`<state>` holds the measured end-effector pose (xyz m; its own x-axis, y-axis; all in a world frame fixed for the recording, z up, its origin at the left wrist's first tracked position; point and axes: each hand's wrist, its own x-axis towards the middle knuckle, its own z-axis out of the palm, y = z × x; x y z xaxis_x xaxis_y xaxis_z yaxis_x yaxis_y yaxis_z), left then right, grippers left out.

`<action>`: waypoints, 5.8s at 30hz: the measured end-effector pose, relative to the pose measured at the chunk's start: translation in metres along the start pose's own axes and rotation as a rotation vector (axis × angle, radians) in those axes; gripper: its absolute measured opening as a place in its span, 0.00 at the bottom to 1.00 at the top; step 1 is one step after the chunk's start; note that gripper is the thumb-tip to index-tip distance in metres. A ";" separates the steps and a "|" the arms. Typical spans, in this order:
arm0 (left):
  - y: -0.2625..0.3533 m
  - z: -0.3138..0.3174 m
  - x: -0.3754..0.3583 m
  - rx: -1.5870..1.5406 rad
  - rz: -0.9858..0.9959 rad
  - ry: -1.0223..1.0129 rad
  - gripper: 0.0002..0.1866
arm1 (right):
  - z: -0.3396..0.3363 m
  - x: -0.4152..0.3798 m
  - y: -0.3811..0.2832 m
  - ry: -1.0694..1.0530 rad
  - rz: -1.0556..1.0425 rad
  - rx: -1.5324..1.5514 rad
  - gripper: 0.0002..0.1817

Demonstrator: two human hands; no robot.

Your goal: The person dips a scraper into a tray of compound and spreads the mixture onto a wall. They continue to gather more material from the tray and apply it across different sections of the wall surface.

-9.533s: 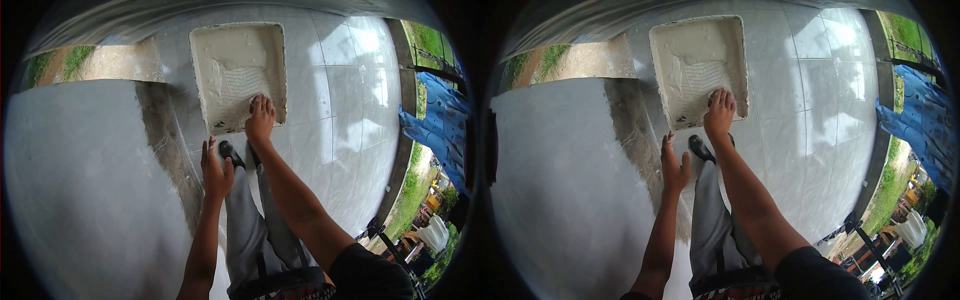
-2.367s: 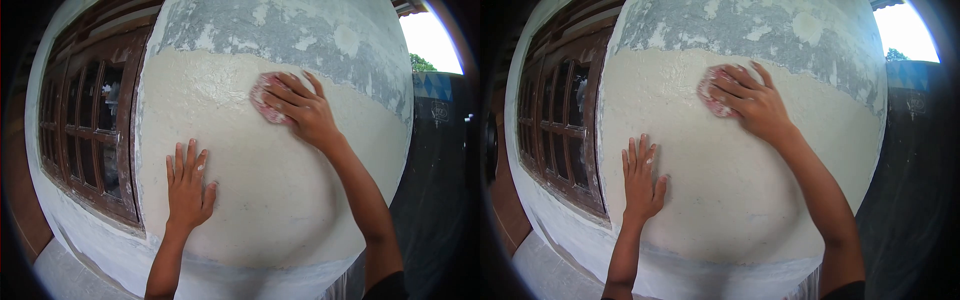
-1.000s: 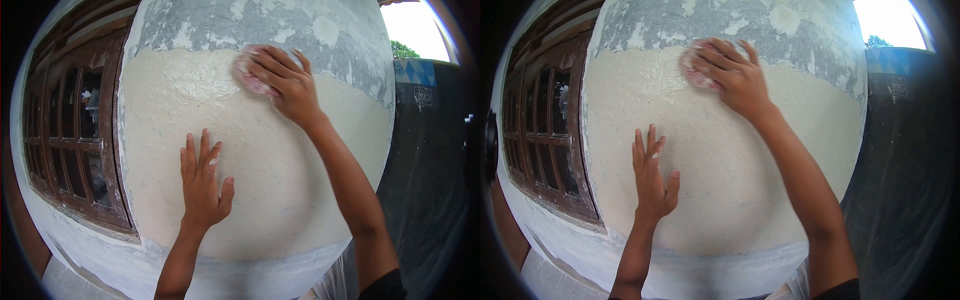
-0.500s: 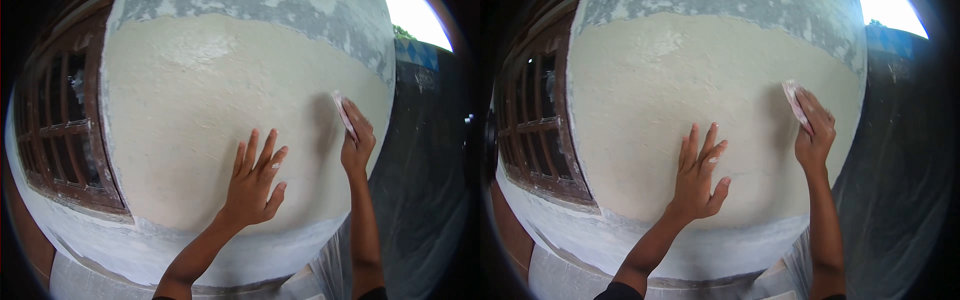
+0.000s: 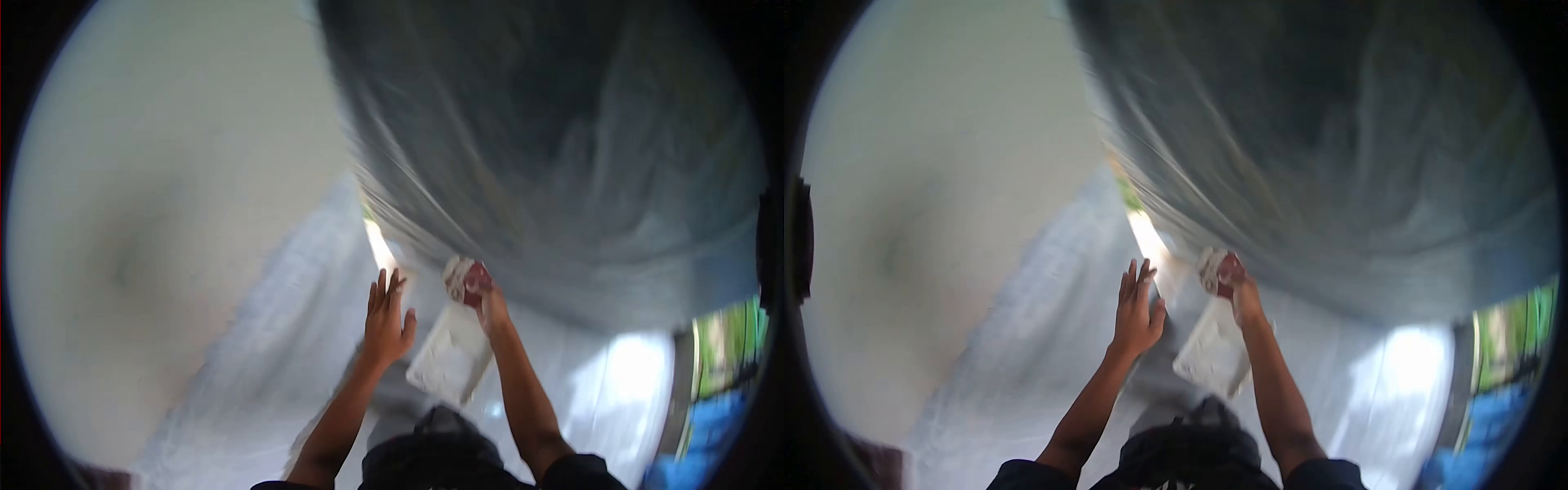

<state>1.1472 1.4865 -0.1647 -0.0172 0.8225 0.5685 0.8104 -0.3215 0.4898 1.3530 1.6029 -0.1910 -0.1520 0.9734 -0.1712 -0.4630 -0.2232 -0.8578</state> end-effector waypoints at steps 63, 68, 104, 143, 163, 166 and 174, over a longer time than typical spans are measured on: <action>-0.165 0.213 -0.145 -0.173 -0.274 -0.786 0.30 | -0.043 -0.034 0.391 0.506 0.292 -1.085 0.32; -0.168 0.201 -0.136 -0.184 -0.281 -0.724 0.29 | -0.105 -0.028 0.370 0.840 0.212 -0.385 0.17; 0.021 -0.015 0.038 -0.028 0.126 0.019 0.35 | -0.005 -0.043 0.017 -0.274 0.039 0.729 0.36; 0.374 -0.324 -0.215 1.035 0.179 1.097 0.33 | 0.360 -0.410 -0.365 -0.792 -2.684 -0.327 0.29; 0.372 -0.302 -0.234 0.967 0.183 1.120 0.32 | 0.346 -0.371 -0.378 -0.743 -2.691 -0.431 0.24; 0.373 -0.301 -0.233 0.970 0.157 1.115 0.32 | 0.343 -0.371 -0.381 -0.708 -2.736 -0.415 0.26; 0.371 -0.293 -0.230 0.950 0.162 1.103 0.33 | 0.338 -0.375 -0.381 -0.770 -2.681 -0.428 0.27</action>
<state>1.2806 1.0409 0.0800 0.0337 -0.1004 0.9944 0.9124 0.4091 0.0104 1.2913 1.3054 0.3642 -0.0820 -0.8508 0.5191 -0.0849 0.5249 0.8469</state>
